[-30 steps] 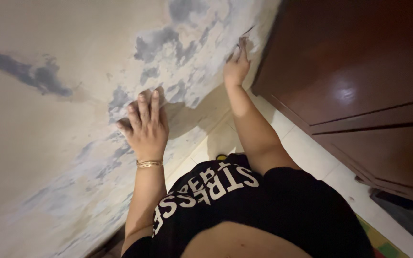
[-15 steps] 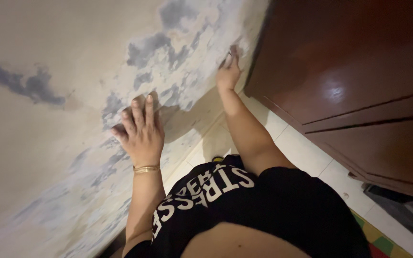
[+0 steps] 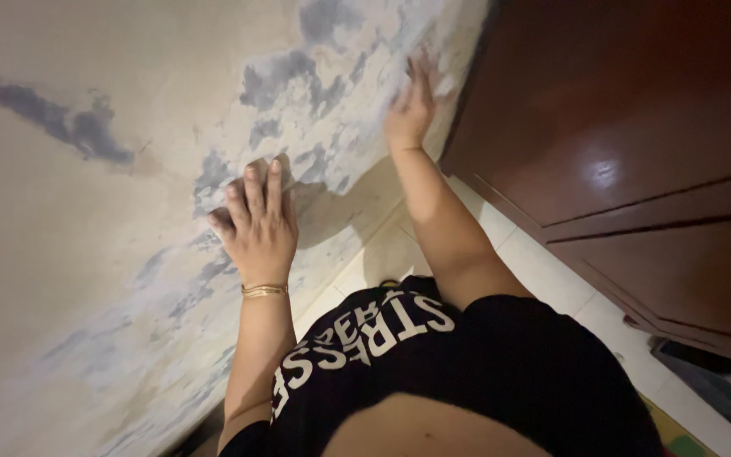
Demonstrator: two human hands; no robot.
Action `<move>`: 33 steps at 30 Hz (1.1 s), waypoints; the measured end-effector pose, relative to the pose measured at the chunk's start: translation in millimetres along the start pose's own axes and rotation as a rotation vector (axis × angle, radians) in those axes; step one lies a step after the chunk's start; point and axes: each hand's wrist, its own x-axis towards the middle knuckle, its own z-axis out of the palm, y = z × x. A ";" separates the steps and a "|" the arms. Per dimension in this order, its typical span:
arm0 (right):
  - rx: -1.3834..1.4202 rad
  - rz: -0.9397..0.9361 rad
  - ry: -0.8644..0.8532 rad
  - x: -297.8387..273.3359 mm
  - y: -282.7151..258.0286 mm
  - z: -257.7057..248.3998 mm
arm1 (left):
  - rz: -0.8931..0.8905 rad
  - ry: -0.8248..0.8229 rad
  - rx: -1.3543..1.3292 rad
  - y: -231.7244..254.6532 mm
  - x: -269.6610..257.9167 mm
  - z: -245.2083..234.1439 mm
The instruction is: The person sands a wall surface using a sanding block held in the right hand while the left hand supports the wall. The person moves the sanding block across different areas of the wall to smooth the surface.
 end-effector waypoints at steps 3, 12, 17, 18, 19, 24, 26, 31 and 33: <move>-0.091 0.332 -0.016 -7.4 29.6 3.7 | 0.007 -0.002 0.001 0.6 -1.6 -1.8; -0.017 -0.065 0.034 34.2 -68.3 -6.7 | -0.016 -0.052 0.020 2.9 -6.3 -1.2; -0.152 -0.129 0.061 19.7 -31.1 -10.3 | -0.010 -0.021 -0.006 2.3 -1.8 -0.2; -0.080 -0.042 0.044 15.1 -13.1 -10.1 | -0.007 -0.014 -0.005 3.0 -1.9 0.0; -0.005 0.049 0.020 8.4 2.5 -9.0 | -0.008 -0.029 -0.001 2.5 -4.9 -0.5; -0.044 0.784 -0.176 4.3 9.0 -3.9 | -0.010 -0.030 -0.022 0.6 -6.2 -0.4; 0.171 0.474 -0.015 15.8 -16.1 -0.2 | 0.004 0.001 -0.008 0.7 -0.5 1.8; -0.084 -0.110 0.022 18.7 -33.6 -2.0 | -0.014 -0.031 -0.005 2.4 -9.8 1.7; -0.105 -0.008 0.020 16.9 -18.7 -0.2 | -0.008 -0.023 -0.019 1.1 -4.8 1.9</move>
